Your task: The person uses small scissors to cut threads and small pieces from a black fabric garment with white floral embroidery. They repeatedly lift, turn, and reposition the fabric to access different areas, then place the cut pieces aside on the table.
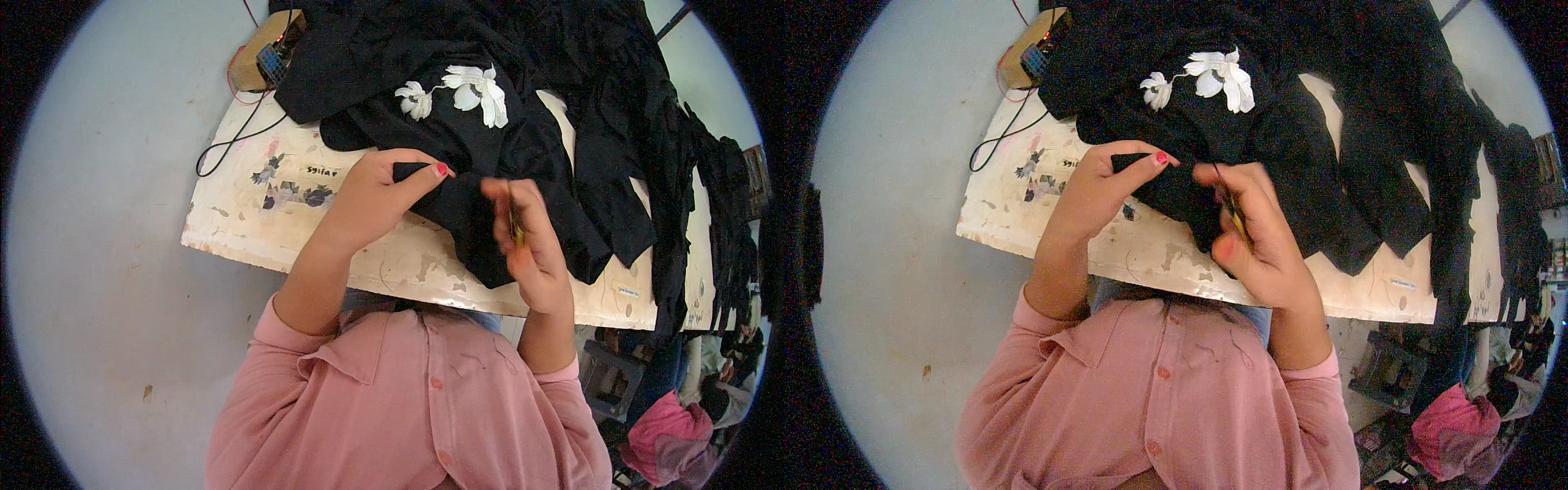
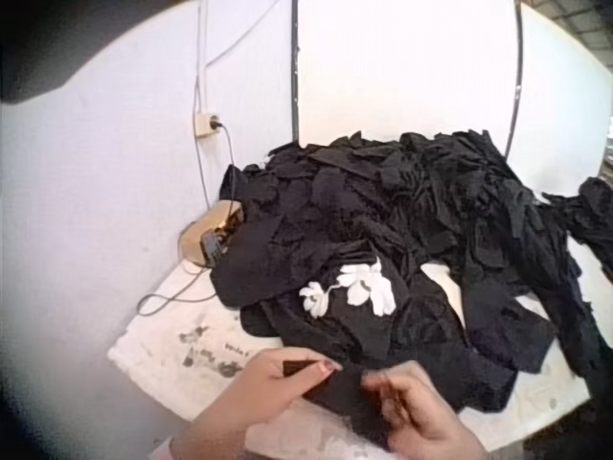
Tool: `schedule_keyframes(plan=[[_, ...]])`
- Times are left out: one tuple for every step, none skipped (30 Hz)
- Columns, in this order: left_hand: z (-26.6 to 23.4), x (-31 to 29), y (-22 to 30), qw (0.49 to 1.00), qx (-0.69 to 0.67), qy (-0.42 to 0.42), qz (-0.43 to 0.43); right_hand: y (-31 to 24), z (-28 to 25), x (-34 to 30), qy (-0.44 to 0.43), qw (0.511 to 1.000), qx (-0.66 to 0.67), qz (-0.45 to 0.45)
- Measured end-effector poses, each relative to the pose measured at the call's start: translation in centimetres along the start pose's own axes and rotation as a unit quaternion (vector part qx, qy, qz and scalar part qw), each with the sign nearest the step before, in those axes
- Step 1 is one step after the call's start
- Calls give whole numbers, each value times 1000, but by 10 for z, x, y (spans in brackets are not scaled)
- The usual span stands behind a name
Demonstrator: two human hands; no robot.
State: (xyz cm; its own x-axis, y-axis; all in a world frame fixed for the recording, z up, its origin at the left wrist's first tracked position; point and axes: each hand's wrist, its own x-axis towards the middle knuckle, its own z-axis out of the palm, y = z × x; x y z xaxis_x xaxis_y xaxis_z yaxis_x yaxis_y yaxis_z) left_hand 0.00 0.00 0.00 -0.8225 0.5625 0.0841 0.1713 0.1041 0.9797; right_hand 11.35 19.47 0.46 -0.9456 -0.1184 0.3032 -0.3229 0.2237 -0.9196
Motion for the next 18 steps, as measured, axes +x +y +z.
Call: schedule_keyframes(plan=[[1, -1, 2, 1000, -9, -2, 2, -7, 3, 3, 52, 987, -153, -25], [2, -3, 3, 1000, -17, -4, 3, -10, 6, 4, 102, 947, -301, -50], [2, -2, 4, 999, -28, -7, 15, -10, 8, 5, 103, 935, -335, -60], [2, -2, 5, 999, -39, -9, 26, -10, 11, 6, 104, 921, -368, -70], [1, -1, 6, 998, -50, -10, 37, -10, 12, 7, 103, 907, -400, -79], [1, -2, 8, 999, -37, -14, 33, -7, 12, 6, 120, 899, -406, -111], [1, -3, 12, 999, -24, -18, 28, -6, 12, 5, 122, 896, -409, -124], [1, -3, 14, 999, -11, -21, 24, -6, 12, 4, 123, 893, -411, -138], [1, -4, 16, 1000, -12, -23, 17, -5, 12, 4, 125, 889, -412, -153], [2, -4, 17, 1000, -13, -25, 9, -5, 12, 4, 124, 887, -413, -164], [3, -5, 18, 1000, -13, -26, 2, -5, 13, 5, 124, 885, -414, -174], [3, -5, 18, 1000, -13, -25, 4, -4, 14, 5, 124, 883, -413, -186], [4, -5, 18, 1000, -12, -23, 6, -4, 16, 7, 125, 882, -412, -193], [4, -6, 18, 1000, -12, -22, 8, -3, 17, 8, 126, 881, -411, -199], [4, -5, 17, 1000, -7, -19, 15, -3, 18, 9, 128, 879, -411, -204], [4, -5, 15, 1000, -2, -16, 22, 0, 18, 9, 136, 881, -405, -202], [4, -5, 13, 1000, 3, -13, 29, 4, 18, 9, 143, 883, -400, -199], [4, -4, 11, 999, -1, -14, 29, 7, 18, 10, 150, 886, -393, -197]])
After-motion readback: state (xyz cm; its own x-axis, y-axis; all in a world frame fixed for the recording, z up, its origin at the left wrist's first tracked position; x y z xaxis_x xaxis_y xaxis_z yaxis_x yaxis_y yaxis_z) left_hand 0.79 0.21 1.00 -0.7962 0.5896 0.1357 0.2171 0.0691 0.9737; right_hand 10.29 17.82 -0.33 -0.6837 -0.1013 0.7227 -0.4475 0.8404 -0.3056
